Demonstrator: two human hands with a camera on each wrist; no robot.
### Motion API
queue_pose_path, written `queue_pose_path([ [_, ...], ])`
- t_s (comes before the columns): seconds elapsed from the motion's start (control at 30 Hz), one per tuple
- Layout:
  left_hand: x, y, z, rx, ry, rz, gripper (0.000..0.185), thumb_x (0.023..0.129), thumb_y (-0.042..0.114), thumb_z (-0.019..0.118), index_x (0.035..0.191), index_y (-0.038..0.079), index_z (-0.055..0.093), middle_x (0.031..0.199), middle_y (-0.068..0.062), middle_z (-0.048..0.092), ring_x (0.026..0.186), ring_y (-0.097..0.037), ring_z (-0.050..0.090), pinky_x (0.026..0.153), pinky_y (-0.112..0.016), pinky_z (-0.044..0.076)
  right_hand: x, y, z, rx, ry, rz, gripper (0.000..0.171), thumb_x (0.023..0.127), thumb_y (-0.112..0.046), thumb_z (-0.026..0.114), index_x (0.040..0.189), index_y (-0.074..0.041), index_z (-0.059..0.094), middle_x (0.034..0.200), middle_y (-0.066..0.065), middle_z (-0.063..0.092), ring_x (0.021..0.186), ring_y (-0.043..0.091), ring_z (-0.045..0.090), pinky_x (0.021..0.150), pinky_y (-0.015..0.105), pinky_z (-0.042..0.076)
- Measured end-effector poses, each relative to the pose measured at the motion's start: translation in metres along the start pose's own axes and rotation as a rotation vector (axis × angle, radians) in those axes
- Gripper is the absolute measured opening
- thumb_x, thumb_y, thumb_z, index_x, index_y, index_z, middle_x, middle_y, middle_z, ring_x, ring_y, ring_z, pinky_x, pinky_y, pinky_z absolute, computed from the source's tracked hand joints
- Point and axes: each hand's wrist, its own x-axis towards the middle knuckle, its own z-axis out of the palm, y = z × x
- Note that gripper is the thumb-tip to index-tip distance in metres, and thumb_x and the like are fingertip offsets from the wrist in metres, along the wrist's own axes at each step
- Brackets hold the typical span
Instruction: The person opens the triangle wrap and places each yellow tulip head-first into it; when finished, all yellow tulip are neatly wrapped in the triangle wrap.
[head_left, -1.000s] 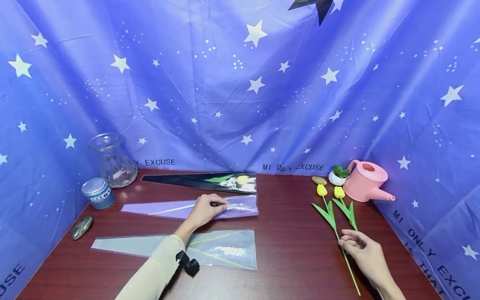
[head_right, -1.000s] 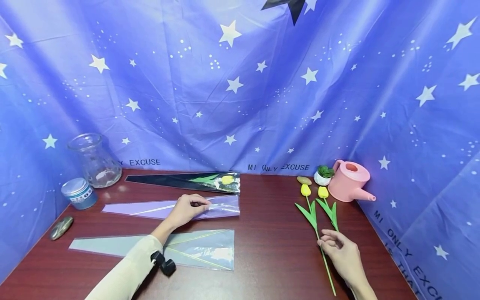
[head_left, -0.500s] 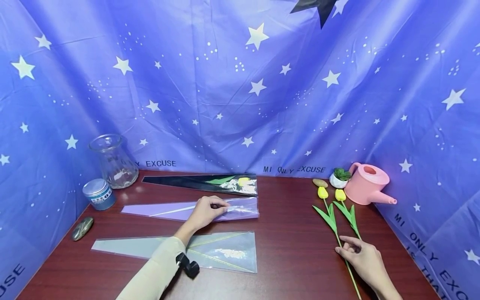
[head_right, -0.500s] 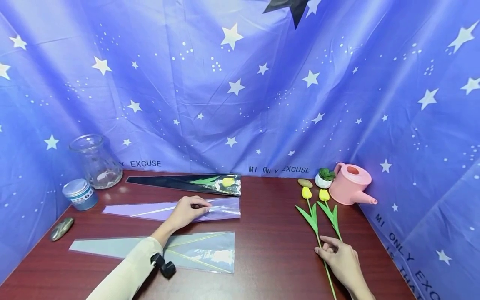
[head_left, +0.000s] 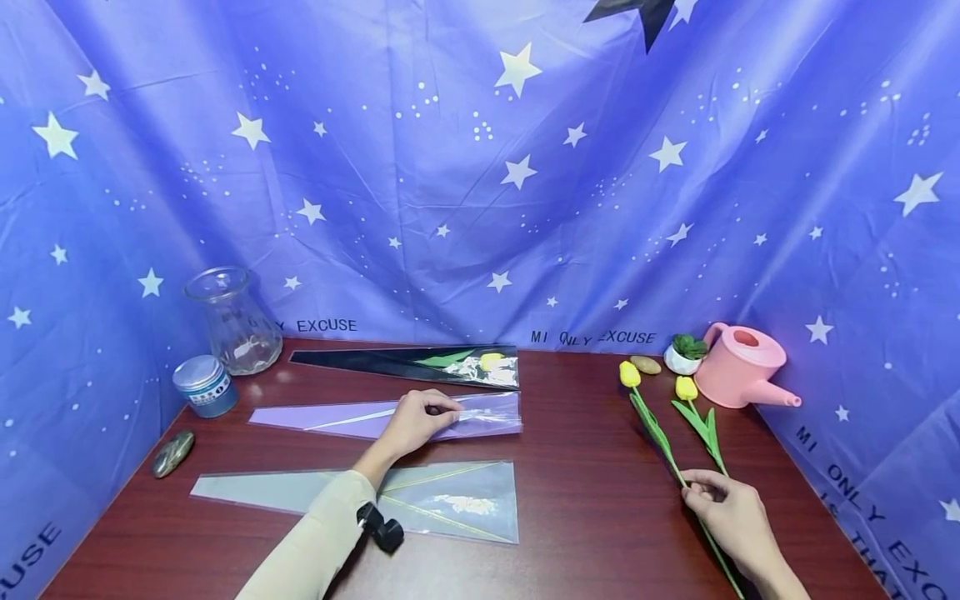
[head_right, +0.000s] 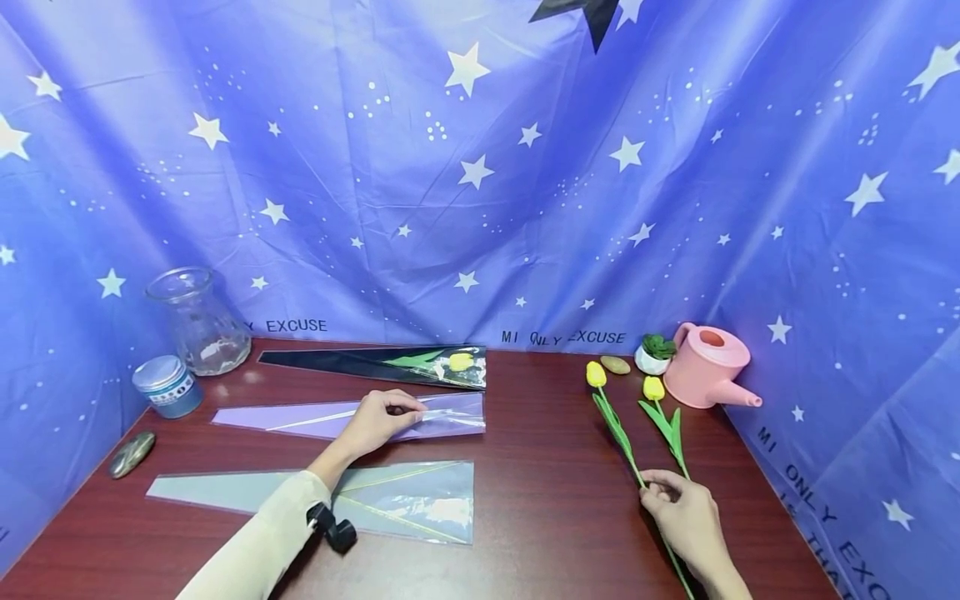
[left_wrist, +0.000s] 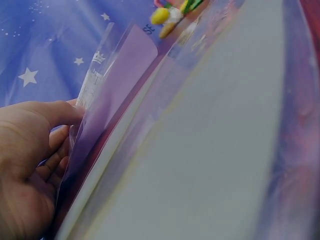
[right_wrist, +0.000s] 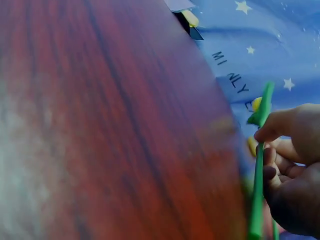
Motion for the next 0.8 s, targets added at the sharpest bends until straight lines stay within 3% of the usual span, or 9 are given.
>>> queue_pose_path([
  [0.17,-0.001,0.0,0.0,-0.004,0.009,0.003,0.012,0.091,0.016,0.079,0.099,0.023,0.084,0.103,0.003,0.079,0.096,-0.012,0.071,0.081,-0.023,0.055,0.009,-0.021,-0.002,0.296,-0.005,0.007,0.017,0.09,0.004,0.071,0.107,0.008,0.073,0.075,-0.012,0.068,0.063,0.0,0.058,0.055,0.02,0.049],
  [0.4,-0.001,-0.001,0.0,0.003,0.009,-0.006,0.011,0.091,0.017,0.08,0.098,0.024,0.084,0.102,0.004,0.079,0.093,-0.01,0.071,0.08,-0.022,0.055,0.027,-0.054,0.009,0.731,-0.018,0.049,0.021,0.092,0.011,0.066,0.102,-0.006,0.073,0.076,-0.003,0.074,0.061,0.008,0.064,0.055,0.024,0.055],
  [0.6,0.0,-0.001,0.0,0.003,0.007,0.002,0.012,0.091,0.016,0.079,0.098,0.024,0.084,0.103,0.004,0.079,0.094,-0.01,0.071,0.081,-0.023,0.055,0.043,-0.077,0.031,0.929,-0.02,0.068,0.019,0.092,0.014,0.065,0.102,-0.001,0.068,0.078,-0.001,0.075,0.063,0.01,0.069,0.06,0.026,0.06],
  [0.8,0.001,-0.002,0.0,0.009,0.002,0.009,0.011,0.091,0.017,0.079,0.099,0.024,0.084,0.104,0.004,0.079,0.095,-0.011,0.071,0.081,-0.023,0.055,0.057,-0.092,0.053,1.096,-0.001,0.145,0.021,0.092,0.014,0.065,0.098,-0.006,0.067,0.078,0.001,0.076,0.067,0.011,0.072,0.065,0.027,0.062],
])
